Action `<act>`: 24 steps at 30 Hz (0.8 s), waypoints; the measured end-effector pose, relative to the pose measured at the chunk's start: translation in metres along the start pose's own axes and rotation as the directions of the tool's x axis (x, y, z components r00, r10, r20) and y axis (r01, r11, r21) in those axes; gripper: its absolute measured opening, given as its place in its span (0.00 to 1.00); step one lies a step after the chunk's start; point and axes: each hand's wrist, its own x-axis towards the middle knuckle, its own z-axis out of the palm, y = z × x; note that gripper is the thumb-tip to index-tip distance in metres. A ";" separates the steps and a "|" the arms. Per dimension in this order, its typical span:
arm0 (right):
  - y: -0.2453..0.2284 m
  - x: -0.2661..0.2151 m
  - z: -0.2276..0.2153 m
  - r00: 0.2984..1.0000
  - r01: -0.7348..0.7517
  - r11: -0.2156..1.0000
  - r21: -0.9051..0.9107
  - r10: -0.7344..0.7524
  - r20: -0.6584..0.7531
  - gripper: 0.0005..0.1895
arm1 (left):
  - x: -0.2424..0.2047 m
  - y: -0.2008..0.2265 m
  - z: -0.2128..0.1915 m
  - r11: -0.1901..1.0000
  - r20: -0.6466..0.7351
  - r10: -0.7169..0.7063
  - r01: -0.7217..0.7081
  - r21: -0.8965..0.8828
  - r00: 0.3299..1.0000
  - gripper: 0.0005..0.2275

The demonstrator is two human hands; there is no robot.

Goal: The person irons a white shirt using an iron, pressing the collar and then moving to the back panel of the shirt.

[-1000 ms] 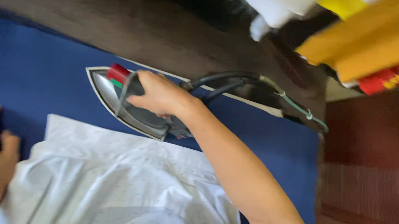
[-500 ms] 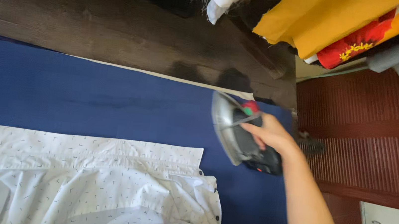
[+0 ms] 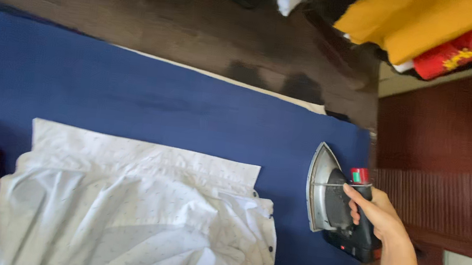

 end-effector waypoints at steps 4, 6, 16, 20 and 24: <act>-0.067 -0.031 0.037 1.000 -0.019 0.974 -0.226 0.015 -0.018 0.26 | 0.001 0.016 -0.017 0.996 -0.010 0.074 -0.074 0.045 0.997 0.17; -0.088 -0.033 0.053 0.999 0.051 0.926 -0.375 -0.039 0.038 0.31 | -0.007 0.013 -0.022 0.975 -0.019 0.154 -0.149 0.163 0.988 0.15; -0.191 -0.064 0.156 0.880 0.472 0.462 -0.750 -0.298 0.370 0.19 | -0.045 0.045 -0.040 0.815 0.024 -0.276 0.221 0.536 0.961 0.19; -0.199 -0.077 0.192 0.821 0.564 0.286 -0.774 -0.293 0.490 0.23 | -0.063 0.029 -0.040 0.798 -0.002 -0.179 0.147 0.584 0.984 0.16; -0.191 -0.073 0.221 0.807 0.585 0.259 -0.768 -0.282 0.520 0.24 | -0.074 0.020 -0.032 0.879 -0.080 -0.047 0.079 0.471 0.996 0.13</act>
